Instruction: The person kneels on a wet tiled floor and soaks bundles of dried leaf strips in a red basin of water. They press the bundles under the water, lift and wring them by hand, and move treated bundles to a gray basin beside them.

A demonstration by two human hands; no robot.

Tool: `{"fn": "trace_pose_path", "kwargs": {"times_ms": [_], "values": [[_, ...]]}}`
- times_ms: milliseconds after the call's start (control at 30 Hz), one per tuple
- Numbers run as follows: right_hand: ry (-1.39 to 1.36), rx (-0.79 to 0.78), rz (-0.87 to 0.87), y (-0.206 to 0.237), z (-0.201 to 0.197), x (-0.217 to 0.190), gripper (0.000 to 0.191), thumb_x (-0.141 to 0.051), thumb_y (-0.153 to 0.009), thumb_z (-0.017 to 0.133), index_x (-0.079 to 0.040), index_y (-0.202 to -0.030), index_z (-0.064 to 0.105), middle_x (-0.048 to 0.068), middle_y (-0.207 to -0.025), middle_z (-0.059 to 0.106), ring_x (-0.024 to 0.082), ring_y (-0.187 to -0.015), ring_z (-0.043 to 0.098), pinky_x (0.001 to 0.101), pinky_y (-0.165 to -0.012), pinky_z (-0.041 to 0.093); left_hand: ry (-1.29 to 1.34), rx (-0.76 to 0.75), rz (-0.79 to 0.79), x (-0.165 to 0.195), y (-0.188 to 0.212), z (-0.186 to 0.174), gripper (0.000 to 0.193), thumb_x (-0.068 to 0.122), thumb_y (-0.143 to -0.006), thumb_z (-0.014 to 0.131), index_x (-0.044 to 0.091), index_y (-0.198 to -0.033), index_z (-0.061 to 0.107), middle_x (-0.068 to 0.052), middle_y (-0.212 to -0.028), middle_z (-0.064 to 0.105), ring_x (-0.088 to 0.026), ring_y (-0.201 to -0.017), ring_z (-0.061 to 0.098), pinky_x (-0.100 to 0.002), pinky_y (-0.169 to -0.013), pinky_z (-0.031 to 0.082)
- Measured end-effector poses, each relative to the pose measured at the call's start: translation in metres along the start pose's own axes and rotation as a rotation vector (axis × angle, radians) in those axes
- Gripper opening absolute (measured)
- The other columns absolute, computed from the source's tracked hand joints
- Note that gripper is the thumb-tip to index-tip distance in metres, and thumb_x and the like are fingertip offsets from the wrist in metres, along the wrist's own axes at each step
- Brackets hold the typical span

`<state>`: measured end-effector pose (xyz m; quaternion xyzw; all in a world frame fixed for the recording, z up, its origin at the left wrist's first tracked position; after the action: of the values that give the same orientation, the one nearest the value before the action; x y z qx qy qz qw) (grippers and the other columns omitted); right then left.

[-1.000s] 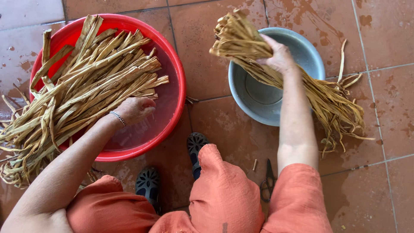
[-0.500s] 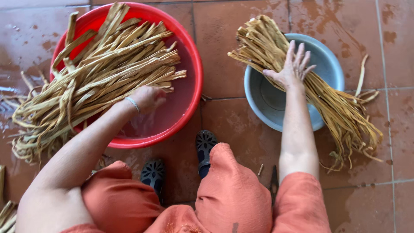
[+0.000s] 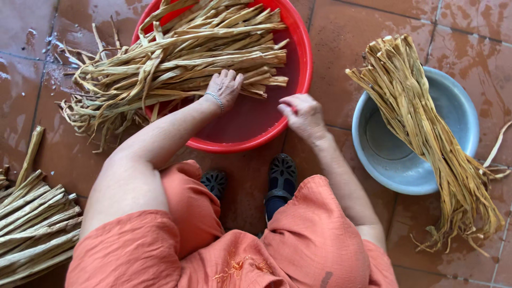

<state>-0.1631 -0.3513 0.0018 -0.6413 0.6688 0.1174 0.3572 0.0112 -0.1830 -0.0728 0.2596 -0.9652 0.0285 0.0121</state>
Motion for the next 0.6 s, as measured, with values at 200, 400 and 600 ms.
{"fn": "trace_pose_path", "kwargs": {"times_ms": [200, 400, 600], "values": [[-0.343, -0.130, 0.344, 0.015, 0.072, 0.010, 0.026, -0.017, -0.096, 0.071, -0.002, -0.117, 0.073, 0.011, -0.102, 0.077, 0.018, -0.090, 0.074, 0.0313, -0.081, 0.059, 0.163, -0.083, -0.151, -0.009, -0.002, -0.002, 0.019, 0.013, -0.083, 0.065, 0.008, -0.102, 0.068, -0.016, -0.107, 0.070, -0.035, -0.106, 0.066, -0.049, -0.087, 0.053], [-0.872, 0.019, 0.745, 0.022, 0.095, 0.058, 0.039, -0.030, -0.104, 0.060, -0.001, -0.130, 0.064, 0.010, -0.107, 0.076, 0.015, -0.084, 0.075, 0.0285, -0.073, 0.061, 0.566, -0.016, -0.232, 0.002, 0.020, -0.010, 0.018, 0.028, -0.090, 0.071, 0.011, -0.095, 0.070, -0.018, -0.097, 0.073, -0.038, -0.094, 0.069, -0.050, -0.082, 0.054], [-1.176, 0.235, 0.802, 0.026, 0.100, 0.056, 0.032, -0.025, -0.101, 0.066, -0.005, -0.126, 0.066, 0.007, -0.102, 0.073, 0.012, -0.076, 0.069, 0.0310, -0.066, 0.062, 0.829, -0.088, -0.303, 0.022, 0.032, -0.001, 0.019, 0.022, -0.092, 0.063, 0.014, -0.106, 0.072, -0.015, -0.089, 0.075, -0.035, -0.087, 0.073, -0.046, -0.079, 0.057]]}}
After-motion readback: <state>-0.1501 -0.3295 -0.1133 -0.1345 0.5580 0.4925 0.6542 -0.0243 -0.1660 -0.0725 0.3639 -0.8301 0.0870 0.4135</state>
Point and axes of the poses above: each hand's wrist, its own y-axis away from the middle knuckle, its own z-axis out of the palm, x = y × z, the point moved 5 cm from there along -y, towards the middle knuckle
